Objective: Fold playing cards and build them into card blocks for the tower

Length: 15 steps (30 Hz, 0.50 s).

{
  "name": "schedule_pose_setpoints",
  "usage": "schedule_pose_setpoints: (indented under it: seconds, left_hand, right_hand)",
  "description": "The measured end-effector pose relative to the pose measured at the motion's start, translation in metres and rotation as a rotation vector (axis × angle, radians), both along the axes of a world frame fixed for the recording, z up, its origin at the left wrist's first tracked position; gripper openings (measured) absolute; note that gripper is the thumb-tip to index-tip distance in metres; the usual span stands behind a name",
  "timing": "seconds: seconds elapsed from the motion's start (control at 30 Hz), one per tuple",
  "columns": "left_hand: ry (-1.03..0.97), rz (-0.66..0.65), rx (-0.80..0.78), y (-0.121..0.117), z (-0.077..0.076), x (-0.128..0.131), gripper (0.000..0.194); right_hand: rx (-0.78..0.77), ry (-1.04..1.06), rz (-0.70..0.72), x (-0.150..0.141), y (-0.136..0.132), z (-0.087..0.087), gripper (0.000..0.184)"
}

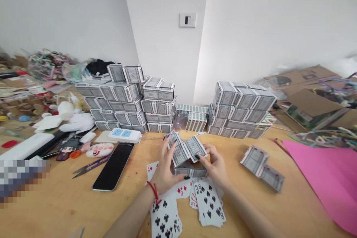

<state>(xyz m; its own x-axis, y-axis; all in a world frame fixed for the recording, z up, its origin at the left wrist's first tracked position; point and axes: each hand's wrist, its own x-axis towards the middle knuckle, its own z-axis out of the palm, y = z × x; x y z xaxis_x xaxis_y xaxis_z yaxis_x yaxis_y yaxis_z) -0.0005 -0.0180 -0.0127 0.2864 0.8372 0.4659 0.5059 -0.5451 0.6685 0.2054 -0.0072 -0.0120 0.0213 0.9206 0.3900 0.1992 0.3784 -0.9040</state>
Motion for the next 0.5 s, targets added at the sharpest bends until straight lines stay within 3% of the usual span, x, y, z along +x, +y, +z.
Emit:
schedule_pose_setpoints:
  seconds: [0.13, 0.3, 0.5]
  left_hand:
    - [0.18, 0.033, -0.046, 0.0, -0.001, 0.004, 0.092]
    - [0.227, 0.028, -0.065, 0.001, 0.0, 0.005, 0.084]
    - [0.206, 0.035, -0.044, 0.0, 0.002, 0.006, 0.079]
  right_hand:
    - [-0.092, 0.109, 0.066, 0.0, -0.001, 0.005, 0.029]
    - [-0.302, 0.144, 0.209, -0.006, -0.004, 0.015, 0.031]
    - [-0.23, 0.105, 0.177, -0.014, -0.007, 0.028, 0.031]
